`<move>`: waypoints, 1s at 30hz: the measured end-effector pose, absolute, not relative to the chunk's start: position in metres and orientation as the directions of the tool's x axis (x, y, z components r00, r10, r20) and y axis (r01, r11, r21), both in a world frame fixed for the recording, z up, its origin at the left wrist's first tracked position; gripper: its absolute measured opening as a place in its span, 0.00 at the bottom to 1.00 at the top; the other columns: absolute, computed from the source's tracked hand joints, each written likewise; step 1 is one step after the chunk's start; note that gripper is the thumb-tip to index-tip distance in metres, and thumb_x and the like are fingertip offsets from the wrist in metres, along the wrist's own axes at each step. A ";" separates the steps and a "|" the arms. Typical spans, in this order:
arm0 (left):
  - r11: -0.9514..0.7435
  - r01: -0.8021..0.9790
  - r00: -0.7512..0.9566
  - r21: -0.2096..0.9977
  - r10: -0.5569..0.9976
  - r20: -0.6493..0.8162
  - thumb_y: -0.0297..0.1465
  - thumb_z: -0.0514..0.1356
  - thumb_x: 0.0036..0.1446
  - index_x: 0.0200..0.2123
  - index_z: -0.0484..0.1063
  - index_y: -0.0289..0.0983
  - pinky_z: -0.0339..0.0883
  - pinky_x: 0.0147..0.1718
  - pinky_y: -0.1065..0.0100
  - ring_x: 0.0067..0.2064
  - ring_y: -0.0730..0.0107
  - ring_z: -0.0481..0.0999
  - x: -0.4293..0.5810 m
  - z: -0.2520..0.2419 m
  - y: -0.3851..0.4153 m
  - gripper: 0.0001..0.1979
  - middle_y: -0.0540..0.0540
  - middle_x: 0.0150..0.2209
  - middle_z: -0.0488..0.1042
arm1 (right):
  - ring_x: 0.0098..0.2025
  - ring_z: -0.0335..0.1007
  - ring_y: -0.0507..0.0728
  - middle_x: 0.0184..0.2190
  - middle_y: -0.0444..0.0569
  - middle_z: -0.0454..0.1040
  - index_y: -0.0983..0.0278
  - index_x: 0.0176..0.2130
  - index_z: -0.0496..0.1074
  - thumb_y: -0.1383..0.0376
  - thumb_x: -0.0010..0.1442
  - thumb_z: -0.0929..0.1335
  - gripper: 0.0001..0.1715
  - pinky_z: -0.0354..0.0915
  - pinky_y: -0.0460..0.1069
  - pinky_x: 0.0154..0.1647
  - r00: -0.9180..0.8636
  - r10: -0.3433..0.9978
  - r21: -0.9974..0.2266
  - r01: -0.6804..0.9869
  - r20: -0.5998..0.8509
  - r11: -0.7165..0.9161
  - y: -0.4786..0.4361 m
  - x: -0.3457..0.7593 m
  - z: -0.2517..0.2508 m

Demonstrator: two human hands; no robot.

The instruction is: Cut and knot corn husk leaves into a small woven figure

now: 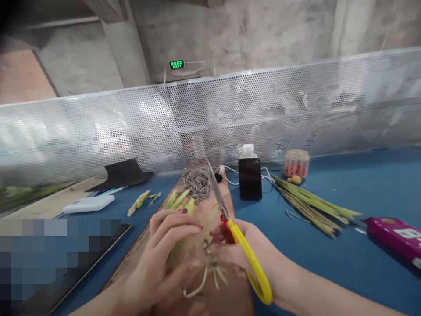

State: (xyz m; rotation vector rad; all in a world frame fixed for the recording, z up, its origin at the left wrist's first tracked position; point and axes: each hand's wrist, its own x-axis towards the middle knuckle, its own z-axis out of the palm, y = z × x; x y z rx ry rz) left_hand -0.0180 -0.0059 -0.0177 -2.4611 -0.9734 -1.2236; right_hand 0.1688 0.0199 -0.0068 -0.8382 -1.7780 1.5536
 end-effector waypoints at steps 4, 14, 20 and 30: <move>-0.643 0.740 0.364 0.194 0.627 0.689 0.33 0.57 0.50 0.33 0.62 0.38 0.54 0.39 0.59 0.39 0.62 0.62 -0.010 -0.018 -0.008 0.08 0.46 0.34 0.69 | 0.24 0.57 0.48 0.22 0.40 0.61 0.64 0.27 0.61 0.66 0.38 0.71 0.16 0.59 0.44 0.28 -0.428 0.904 -0.997 0.071 0.000 0.033 0.019 0.163 -0.005; -0.596 0.702 0.360 0.389 0.769 0.529 0.27 0.49 0.57 0.29 0.59 0.38 0.51 0.41 0.59 0.36 0.70 0.64 -0.001 -0.020 -0.009 0.05 0.51 0.29 0.66 | 0.28 0.67 0.51 0.26 0.43 0.70 0.64 0.29 0.64 0.69 0.44 0.68 0.09 0.63 0.43 0.28 -0.425 0.868 -0.926 0.145 0.258 0.347 0.029 0.167 -0.028; -0.586 0.677 0.347 0.446 0.788 0.509 0.28 0.50 0.56 0.25 0.61 0.37 0.52 0.41 0.61 0.34 0.71 0.66 -0.001 -0.019 -0.004 0.08 0.51 0.27 0.68 | 0.26 0.65 0.50 0.25 0.42 0.69 0.64 0.28 0.64 0.68 0.43 0.69 0.09 0.62 0.42 0.27 -0.420 0.886 -0.950 0.142 0.195 0.277 0.032 0.168 -0.033; -0.458 0.548 0.226 0.700 0.887 0.404 0.31 0.50 0.56 0.17 0.69 0.38 0.56 0.41 0.65 0.31 0.71 0.69 -0.001 -0.018 0.002 0.17 0.50 0.24 0.71 | 0.24 0.60 0.49 0.21 0.41 0.64 0.65 0.24 0.63 0.62 0.39 0.71 0.14 0.60 0.45 0.28 -0.372 0.928 -0.983 0.168 0.008 0.076 0.022 0.165 -0.008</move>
